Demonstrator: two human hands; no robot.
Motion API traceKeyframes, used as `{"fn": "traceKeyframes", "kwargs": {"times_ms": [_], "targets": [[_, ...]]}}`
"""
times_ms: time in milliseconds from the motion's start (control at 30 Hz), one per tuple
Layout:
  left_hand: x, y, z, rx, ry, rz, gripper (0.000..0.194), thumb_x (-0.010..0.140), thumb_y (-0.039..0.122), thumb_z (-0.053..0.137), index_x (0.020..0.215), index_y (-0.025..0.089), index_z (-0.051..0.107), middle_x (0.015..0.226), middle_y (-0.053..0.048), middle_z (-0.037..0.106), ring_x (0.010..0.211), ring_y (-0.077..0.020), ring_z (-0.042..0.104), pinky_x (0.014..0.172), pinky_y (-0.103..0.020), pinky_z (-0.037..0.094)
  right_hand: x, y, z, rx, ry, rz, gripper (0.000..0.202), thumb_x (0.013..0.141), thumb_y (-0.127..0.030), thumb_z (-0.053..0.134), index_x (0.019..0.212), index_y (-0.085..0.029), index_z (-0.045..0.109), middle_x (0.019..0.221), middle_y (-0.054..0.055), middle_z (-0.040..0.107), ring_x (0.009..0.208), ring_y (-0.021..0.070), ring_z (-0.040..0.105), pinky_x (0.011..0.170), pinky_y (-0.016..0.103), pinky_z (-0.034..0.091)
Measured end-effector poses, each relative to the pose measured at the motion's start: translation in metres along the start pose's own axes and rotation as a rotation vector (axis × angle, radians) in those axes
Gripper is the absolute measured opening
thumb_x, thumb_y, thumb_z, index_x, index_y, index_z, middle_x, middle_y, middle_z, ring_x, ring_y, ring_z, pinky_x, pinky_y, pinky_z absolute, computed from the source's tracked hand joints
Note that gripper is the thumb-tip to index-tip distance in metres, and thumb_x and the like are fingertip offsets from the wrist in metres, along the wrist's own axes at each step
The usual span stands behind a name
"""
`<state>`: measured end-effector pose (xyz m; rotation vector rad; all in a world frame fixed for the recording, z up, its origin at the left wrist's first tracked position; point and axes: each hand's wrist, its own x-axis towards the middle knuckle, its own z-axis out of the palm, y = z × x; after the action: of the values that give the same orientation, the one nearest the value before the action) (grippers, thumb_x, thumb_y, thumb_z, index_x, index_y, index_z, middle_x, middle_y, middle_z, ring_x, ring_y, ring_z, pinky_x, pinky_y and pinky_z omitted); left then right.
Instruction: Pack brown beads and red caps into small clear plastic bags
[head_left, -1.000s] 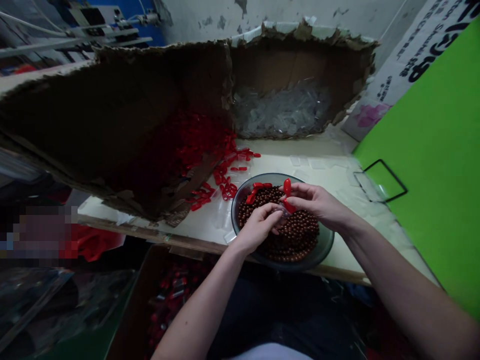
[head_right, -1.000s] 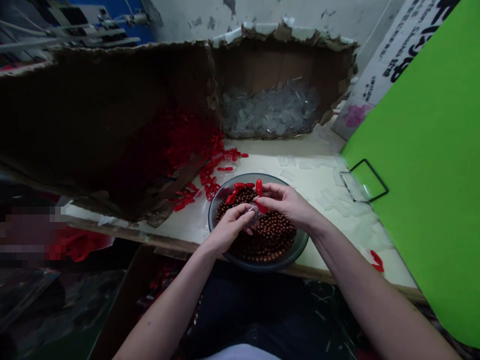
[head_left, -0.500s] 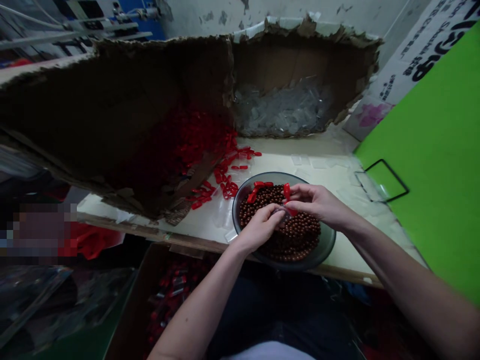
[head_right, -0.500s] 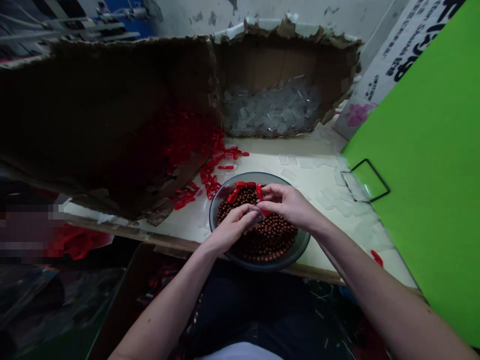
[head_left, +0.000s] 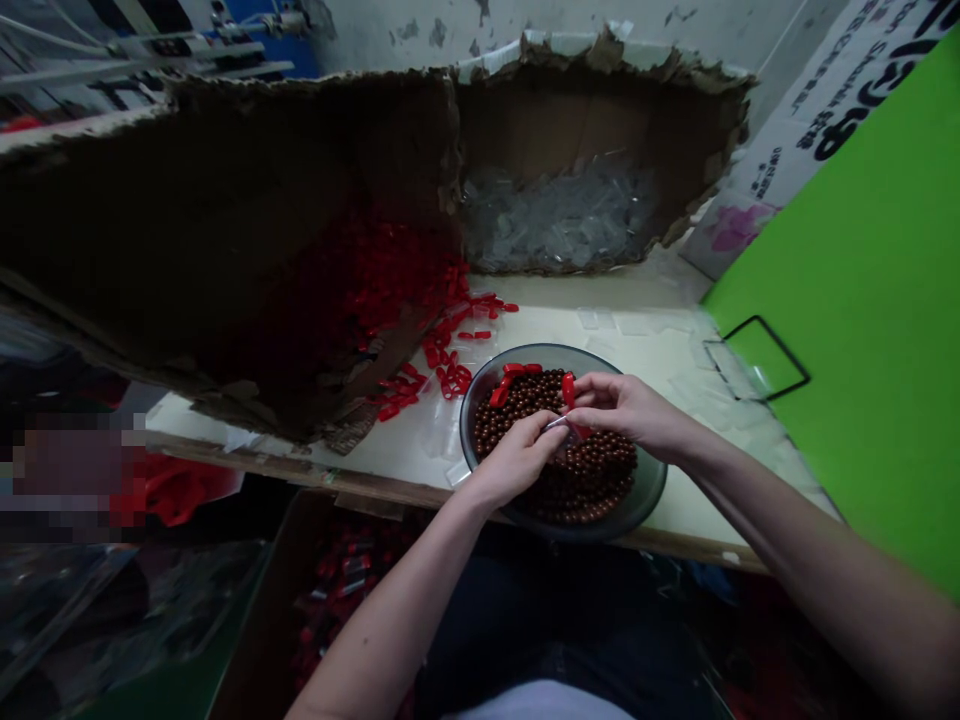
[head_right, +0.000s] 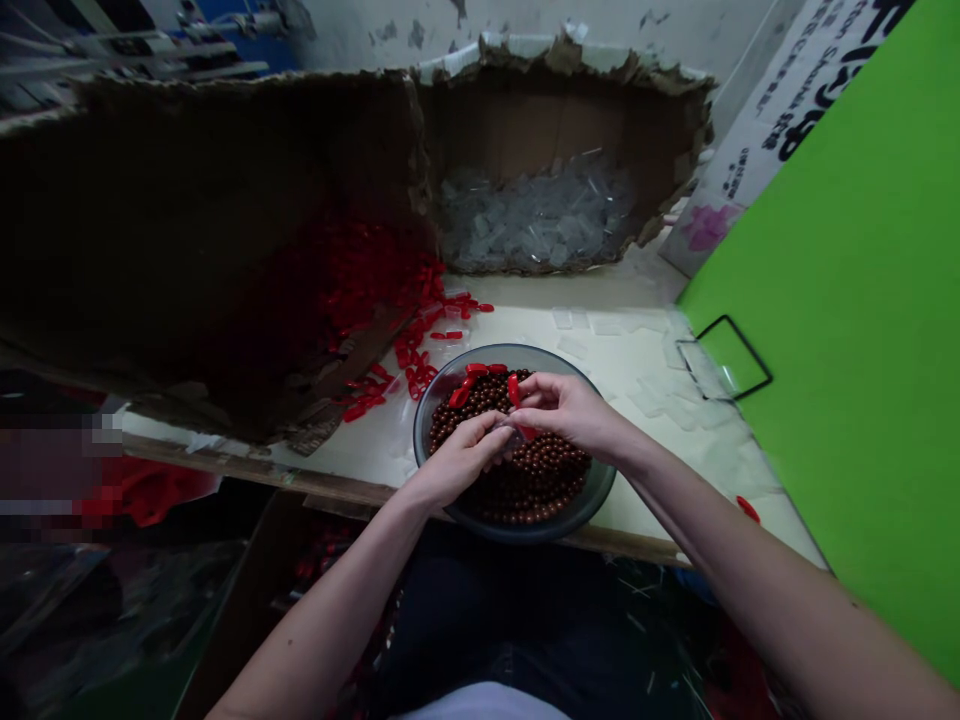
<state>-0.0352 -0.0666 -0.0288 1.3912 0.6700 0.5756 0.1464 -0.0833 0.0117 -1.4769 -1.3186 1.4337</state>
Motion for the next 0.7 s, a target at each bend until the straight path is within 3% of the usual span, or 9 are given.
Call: {"fn": "traceKeyframes", "kwargs": {"times_ms": [267, 400, 500, 600, 700], "targets": [[0.004, -0.007, 0.001, -0.039, 0.072, -0.075, 0.027, 0.085, 0.042, 0.053, 0.084, 0.015, 0.059, 0.071, 0.0, 0.057, 0.063, -0.0103, 0.049, 0.057, -0.02, 0.036, 0.001, 0.006, 0.009, 0.045, 0.043, 0.045, 0.033, 0.07, -0.036, 0.074, 0.092, -0.016, 0.058, 0.081, 0.003, 0.07, 0.071, 0.0143, 0.065, 0.071, 0.031, 0.054], [0.006, -0.004, 0.0, -0.229, 0.001, -0.16, 0.034, 0.08, 0.048, 0.058, 0.082, 0.014, 0.058, 0.064, 0.0, 0.057, 0.051, -0.0068, 0.046, 0.047, -0.018, 0.029, 0.001, -0.002, 0.001, 0.063, 0.054, 0.064, 0.041, 0.078, -0.04, 0.068, 0.112, -0.02, 0.058, 0.098, 0.008, 0.07, 0.084, 0.0168, 0.067, 0.073, 0.03, 0.054], [0.004, -0.001, 0.0, -0.299, -0.066, -0.189, 0.035, 0.076, 0.048, 0.063, 0.081, 0.013, 0.06, 0.065, -0.002, 0.061, 0.049, -0.0061, 0.047, 0.045, -0.018, 0.032, 0.008, -0.008, 0.0, 0.104, 0.136, -0.044, 0.039, 0.084, -0.046, 0.06, 0.115, -0.023, 0.059, 0.11, 0.008, 0.067, 0.094, 0.0167, 0.065, 0.078, 0.029, 0.053], [0.002, 0.002, 0.0, -0.317, -0.071, -0.198, 0.033, 0.075, 0.045, 0.065, 0.081, 0.012, 0.061, 0.068, -0.004, 0.065, 0.049, -0.0061, 0.049, 0.045, -0.018, 0.034, 0.014, -0.011, 0.002, 0.152, 0.175, -0.177, 0.037, 0.084, -0.05, 0.058, 0.104, -0.02, 0.064, 0.095, 0.005, 0.069, 0.081, 0.0131, 0.064, 0.075, 0.026, 0.051], [0.0, 0.003, 0.0, -0.363, -0.069, -0.203, 0.033, 0.073, 0.044, 0.068, 0.082, 0.012, 0.061, 0.071, -0.005, 0.067, 0.05, -0.0062, 0.051, 0.045, -0.017, 0.035, 0.012, -0.009, 0.001, 0.181, 0.293, -0.219, 0.036, 0.082, -0.051, 0.061, 0.097, -0.018, 0.065, 0.064, -0.002, 0.062, 0.056, 0.0092, 0.056, 0.059, 0.021, 0.046]]}}
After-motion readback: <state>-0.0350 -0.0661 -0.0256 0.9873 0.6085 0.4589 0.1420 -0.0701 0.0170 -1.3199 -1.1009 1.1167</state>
